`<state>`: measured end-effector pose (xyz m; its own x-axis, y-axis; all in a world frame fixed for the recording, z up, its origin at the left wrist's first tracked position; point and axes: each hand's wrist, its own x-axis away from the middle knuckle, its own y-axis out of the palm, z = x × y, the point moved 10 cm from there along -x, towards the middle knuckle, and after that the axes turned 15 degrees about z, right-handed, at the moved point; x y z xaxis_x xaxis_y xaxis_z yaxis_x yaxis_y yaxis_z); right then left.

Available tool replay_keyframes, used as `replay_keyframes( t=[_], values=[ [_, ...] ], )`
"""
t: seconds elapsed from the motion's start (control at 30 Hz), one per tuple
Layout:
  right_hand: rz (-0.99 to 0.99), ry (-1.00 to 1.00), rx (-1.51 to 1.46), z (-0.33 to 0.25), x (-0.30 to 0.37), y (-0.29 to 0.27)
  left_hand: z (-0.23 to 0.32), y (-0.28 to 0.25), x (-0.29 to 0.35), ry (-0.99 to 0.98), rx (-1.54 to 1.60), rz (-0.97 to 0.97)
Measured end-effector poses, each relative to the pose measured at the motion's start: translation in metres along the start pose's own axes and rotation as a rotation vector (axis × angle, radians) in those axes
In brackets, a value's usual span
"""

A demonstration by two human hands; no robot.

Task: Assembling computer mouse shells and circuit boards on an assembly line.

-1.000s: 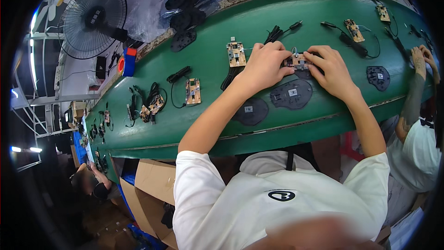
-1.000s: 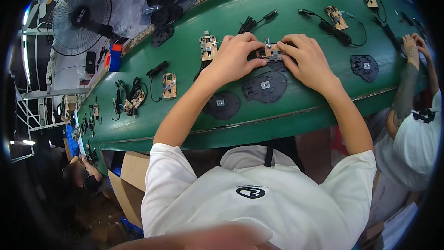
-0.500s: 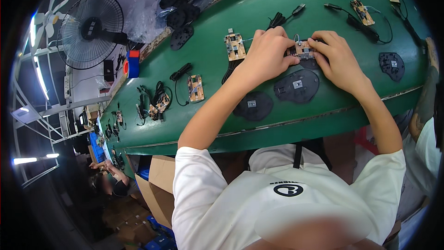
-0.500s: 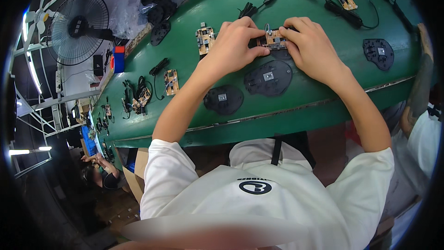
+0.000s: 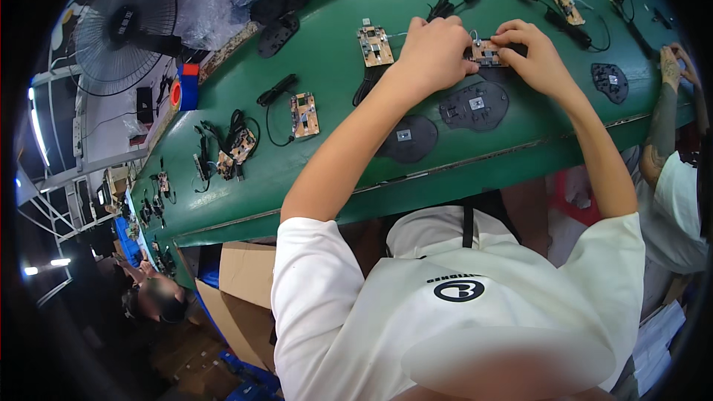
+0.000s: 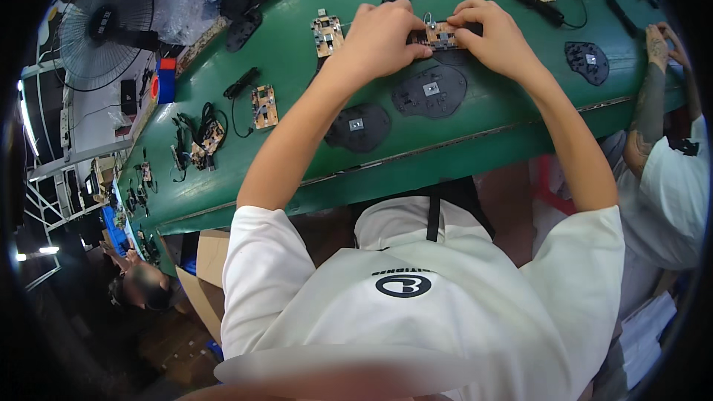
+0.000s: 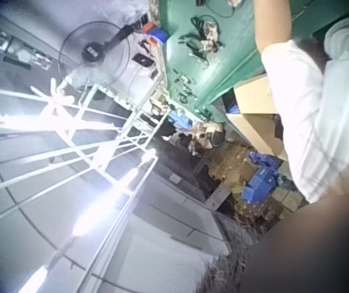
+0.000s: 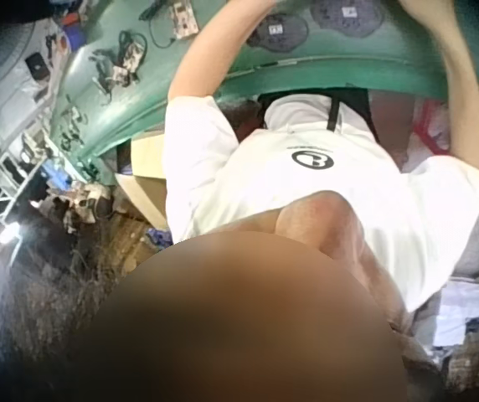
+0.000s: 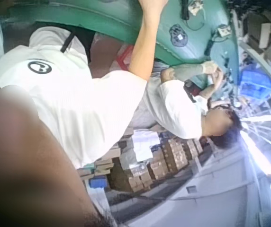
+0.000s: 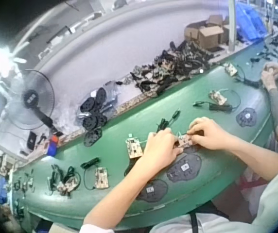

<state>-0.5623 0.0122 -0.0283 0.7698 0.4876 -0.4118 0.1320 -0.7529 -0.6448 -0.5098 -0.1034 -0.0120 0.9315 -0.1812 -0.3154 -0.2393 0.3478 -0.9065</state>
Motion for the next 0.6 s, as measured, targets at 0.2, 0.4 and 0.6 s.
replay_keyframes(
  t=[0.2, 0.4, 0.6],
  values=[
    [-0.191, 0.214, 0.133, -0.001, -0.014, 0.014, 0.0, -0.001, 0.001, -0.05, 0.011, -0.073],
    [-0.125, -0.144, 0.02, -0.023, 0.01, -0.004, -0.001, -0.005, 0.013, -0.019, 0.017, 0.012],
    [0.027, -0.116, 0.185, -0.029, 0.024, -0.007, -0.01, -0.004, 0.016, -0.096, 0.218, 0.122]
  ],
)
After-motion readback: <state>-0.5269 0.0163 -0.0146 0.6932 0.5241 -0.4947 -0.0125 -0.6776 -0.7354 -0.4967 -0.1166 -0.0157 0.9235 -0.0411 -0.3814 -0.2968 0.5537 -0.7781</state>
